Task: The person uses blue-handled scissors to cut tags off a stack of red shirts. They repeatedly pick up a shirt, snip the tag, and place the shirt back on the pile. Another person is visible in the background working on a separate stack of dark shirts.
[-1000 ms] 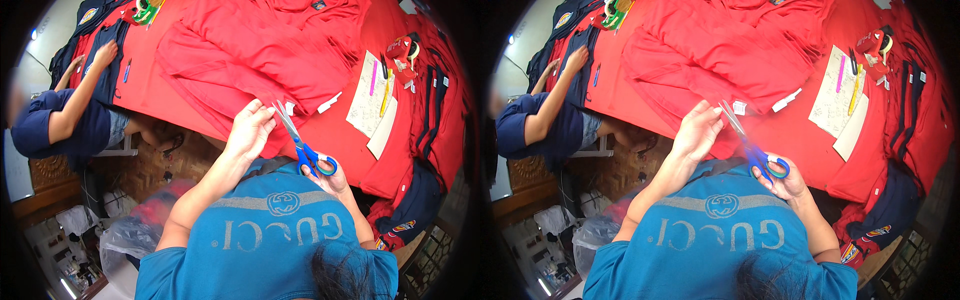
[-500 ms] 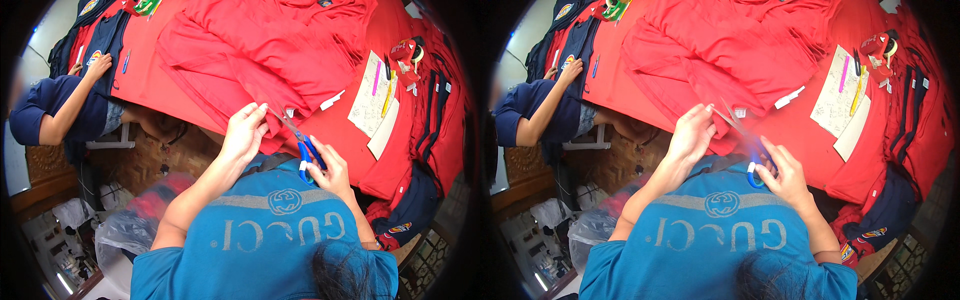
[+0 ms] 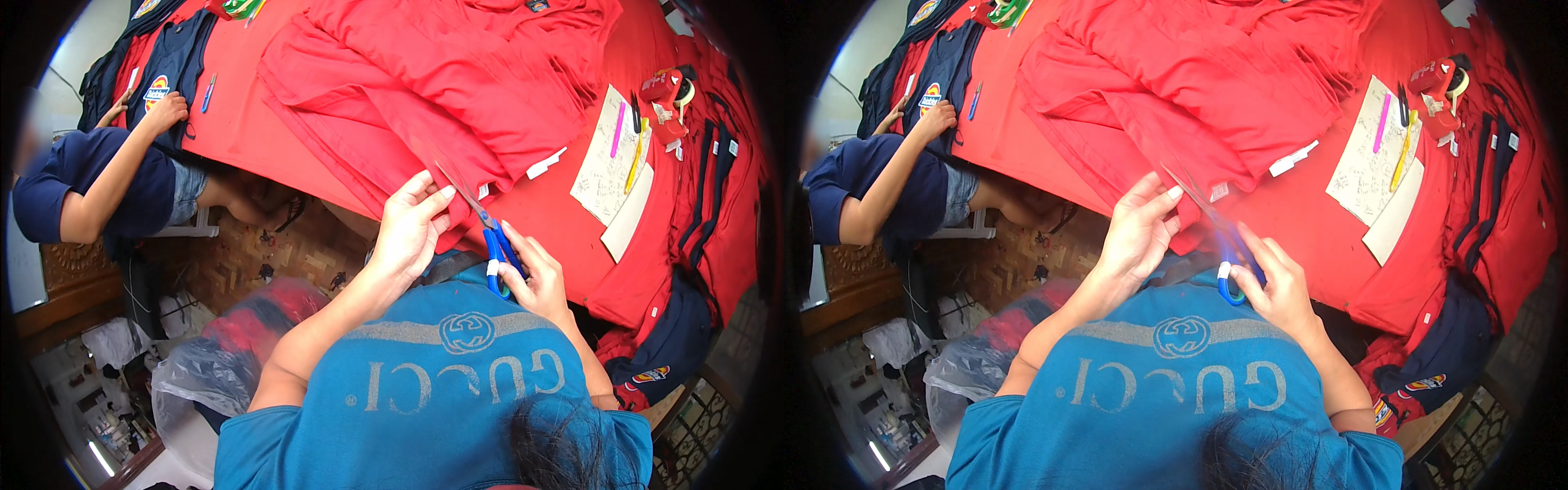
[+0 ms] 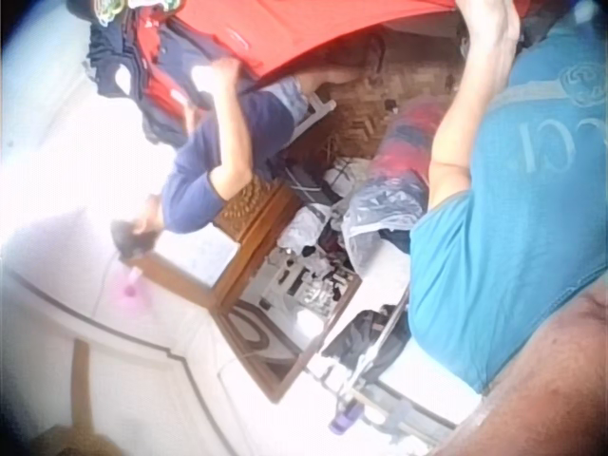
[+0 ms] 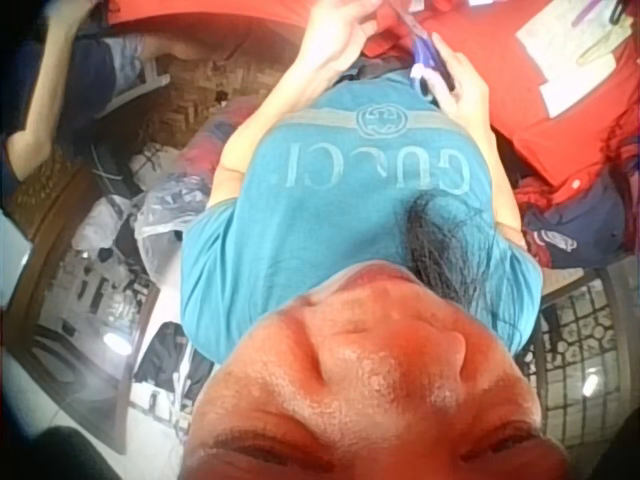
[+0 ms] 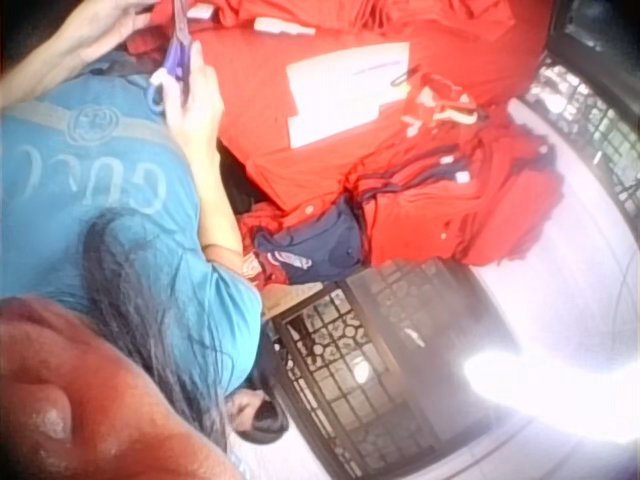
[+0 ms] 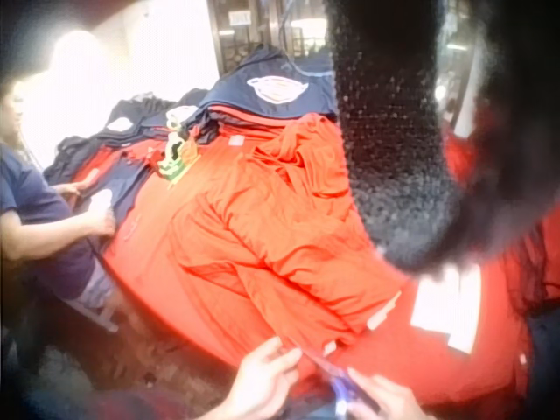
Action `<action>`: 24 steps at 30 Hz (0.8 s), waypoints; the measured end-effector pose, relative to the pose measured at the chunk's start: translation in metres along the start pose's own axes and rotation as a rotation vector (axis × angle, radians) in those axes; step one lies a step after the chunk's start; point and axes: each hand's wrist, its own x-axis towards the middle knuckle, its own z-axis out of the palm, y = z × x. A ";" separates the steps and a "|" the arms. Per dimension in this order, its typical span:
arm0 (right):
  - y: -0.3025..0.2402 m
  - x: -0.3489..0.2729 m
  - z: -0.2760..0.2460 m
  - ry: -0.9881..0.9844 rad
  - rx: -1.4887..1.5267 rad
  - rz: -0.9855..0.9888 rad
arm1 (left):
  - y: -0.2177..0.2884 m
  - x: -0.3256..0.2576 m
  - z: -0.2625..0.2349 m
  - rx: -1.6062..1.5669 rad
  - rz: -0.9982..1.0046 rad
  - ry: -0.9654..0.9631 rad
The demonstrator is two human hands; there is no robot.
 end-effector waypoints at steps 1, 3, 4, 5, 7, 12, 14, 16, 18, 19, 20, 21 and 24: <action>0.001 -0.001 0.001 -0.012 0.036 0.030 | -0.001 0.000 -0.001 -0.002 0.001 -0.003; 0.006 -0.005 0.003 -0.023 0.245 0.175 | -0.002 0.000 -0.004 -0.005 0.004 -0.010; 0.009 -0.007 0.005 -0.030 0.350 0.248 | -0.002 -0.001 -0.004 -0.004 -0.001 -0.019; 0.013 -0.009 0.006 -0.030 0.369 0.262 | -0.001 -0.001 -0.005 -0.003 -0.006 -0.026; 0.017 -0.012 0.007 -0.031 0.406 0.292 | 0.001 -0.003 -0.006 -0.003 -0.022 -0.043; -0.001 -0.005 0.003 -0.065 0.210 0.147 | 0.001 -0.007 -0.013 0.058 -0.042 -0.095; -0.003 -0.002 0.003 -0.082 0.197 0.138 | 0.002 -0.011 -0.014 0.085 -0.042 -0.112; 0.000 -0.001 0.006 -0.078 0.257 0.158 | 0.005 -0.015 -0.011 0.076 -0.046 -0.100; 0.002 -0.003 0.009 -0.080 0.319 0.222 | 0.010 -0.019 -0.006 0.030 -0.047 -0.056; 0.002 -0.003 0.009 -0.081 0.350 0.254 | 0.007 -0.015 -0.012 -0.005 -0.001 -0.024; 0.002 -0.003 0.009 -0.098 0.342 0.244 | 0.004 -0.010 -0.020 -0.041 0.043 0.010; 0.000 -0.003 0.008 -0.114 0.334 0.234 | 0.002 -0.010 -0.025 -0.012 0.080 0.025; -0.003 0.001 0.008 -0.117 0.199 0.063 | 0.010 -0.013 -0.020 0.200 0.178 0.033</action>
